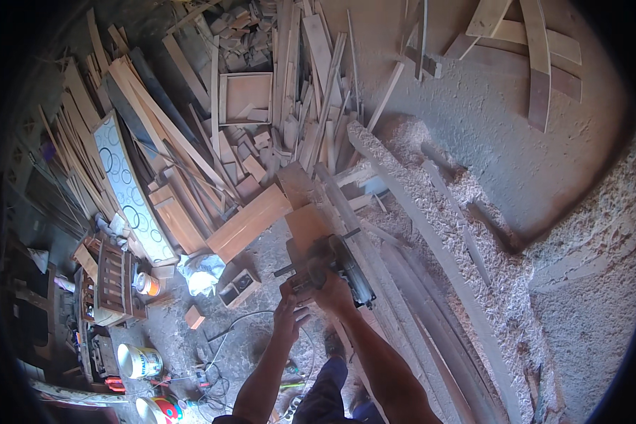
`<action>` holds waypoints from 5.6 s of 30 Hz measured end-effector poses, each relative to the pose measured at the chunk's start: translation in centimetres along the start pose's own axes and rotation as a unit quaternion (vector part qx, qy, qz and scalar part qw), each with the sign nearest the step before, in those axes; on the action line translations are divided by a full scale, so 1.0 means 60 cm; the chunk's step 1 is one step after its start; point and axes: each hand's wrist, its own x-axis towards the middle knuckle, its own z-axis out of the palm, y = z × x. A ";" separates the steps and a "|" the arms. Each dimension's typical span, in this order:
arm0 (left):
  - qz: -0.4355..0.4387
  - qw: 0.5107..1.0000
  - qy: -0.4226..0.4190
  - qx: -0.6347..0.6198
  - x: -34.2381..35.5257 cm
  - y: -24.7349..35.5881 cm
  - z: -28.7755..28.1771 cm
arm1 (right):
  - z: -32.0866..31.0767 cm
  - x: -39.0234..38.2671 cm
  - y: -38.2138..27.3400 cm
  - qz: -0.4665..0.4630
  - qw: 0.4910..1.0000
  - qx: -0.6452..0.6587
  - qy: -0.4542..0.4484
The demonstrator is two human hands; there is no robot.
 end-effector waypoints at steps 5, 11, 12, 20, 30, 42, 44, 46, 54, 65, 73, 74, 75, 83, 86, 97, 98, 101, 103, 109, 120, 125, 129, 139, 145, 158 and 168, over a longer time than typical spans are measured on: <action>0.011 1.000 -0.004 0.005 0.039 0.023 0.006 | 0.015 0.050 -0.002 0.032 0.999 0.026 -0.020; 0.015 1.000 -0.001 0.005 0.084 0.043 -0.007 | 0.025 0.086 -0.033 0.024 1.000 -0.002 -0.011; 0.017 1.000 -0.001 0.003 0.090 0.048 -0.004 | 0.023 0.092 -0.038 0.026 1.000 -0.002 -0.012; 0.026 1.000 0.011 -0.009 0.147 0.080 0.002 | 0.048 0.157 -0.038 0.028 1.000 -0.011 -0.004; 0.032 0.999 0.024 -0.030 0.235 0.126 0.001 | 0.088 0.256 -0.048 -0.014 1.000 0.007 0.023; 0.044 0.998 0.019 -0.030 0.323 0.170 -0.010 | 0.113 0.341 -0.077 -0.013 1.000 -0.021 0.019; 0.043 0.998 0.018 -0.036 0.330 0.176 -0.008 | 0.112 0.348 -0.082 -0.018 1.000 -0.013 0.013; 0.043 0.998 0.016 -0.039 0.340 0.187 -0.008 | 0.114 0.358 -0.090 -0.022 1.000 -0.009 0.013; 0.043 0.998 0.011 -0.050 0.368 0.209 -0.011 | 0.114 0.381 -0.112 -0.012 1.000 0.002 -0.004; 0.057 0.986 -0.062 -0.145 0.372 0.214 -0.014 | 0.130 0.370 -0.063 -0.091 0.993 -0.011 0.071; 0.198 0.937 -0.213 -0.193 0.247 0.224 0.010 | 0.100 0.231 -0.032 -0.337 0.926 0.078 0.150; 0.212 0.935 -0.209 -0.195 0.226 0.219 0.000 | 0.092 0.206 -0.040 -0.331 0.930 0.077 0.136; 0.226 0.932 -0.204 -0.196 0.203 0.213 -0.016 | 0.084 0.179 -0.048 -0.326 0.935 0.075 0.122; 0.323 0.928 -0.127 -0.133 -0.112 0.209 -0.055 | 0.093 -0.043 -0.102 -0.344 0.935 0.071 -0.049; 0.314 0.930 -0.105 -0.160 -0.182 0.163 -0.116 | 0.137 -0.103 -0.114 -0.357 0.928 0.059 -0.086; 0.010 0.973 0.213 -0.088 -0.266 -0.189 -0.343 | 0.383 -0.189 0.124 0.128 0.845 0.173 -0.490; -0.064 0.910 0.236 -0.334 -0.260 -0.258 -0.375 | 0.407 -0.193 0.143 0.167 0.834 0.170 -0.497; -0.079 0.940 0.241 0.226 -0.288 -0.420 -0.433 | 0.491 -0.189 0.188 0.197 0.830 0.098 -0.513; -0.162 0.917 0.223 0.288 -0.306 -0.454 -0.417 | 0.555 -0.177 0.262 0.170 0.825 -0.013 -0.539; -0.048 0.856 0.177 0.483 -0.291 -0.491 -0.431 | 0.790 -0.109 0.409 -0.197 0.795 -0.281 -0.499; -0.091 0.834 0.224 0.496 -0.243 -0.438 -0.484 | 1.105 0.081 0.569 -0.142 0.774 -0.511 -0.345; -0.077 0.842 0.203 0.495 -0.231 -0.431 -0.500 | 1.161 0.155 0.815 -0.470 0.540 -0.695 -0.068; -0.098 0.836 0.221 0.493 -0.221 -0.432 -0.496 | 1.215 0.099 0.785 -0.498 0.454 -0.734 -0.082; -0.106 0.828 0.220 0.505 -0.193 -0.428 -0.500 | 1.261 -0.027 0.793 -0.332 0.657 -0.615 -0.282; -0.098 0.825 0.213 0.515 -0.182 -0.421 -0.494 | 1.255 -0.028 0.804 -0.307 0.701 -0.573 -0.295; -0.126 0.867 0.090 0.473 -0.179 -0.476 -0.526 | 0.816 -0.264 0.409 -0.167 0.827 -0.282 -0.456; 0.100 0.805 -0.191 0.552 -0.214 -0.346 -0.371 | 0.197 -0.395 0.155 0.012 0.982 -0.139 -0.130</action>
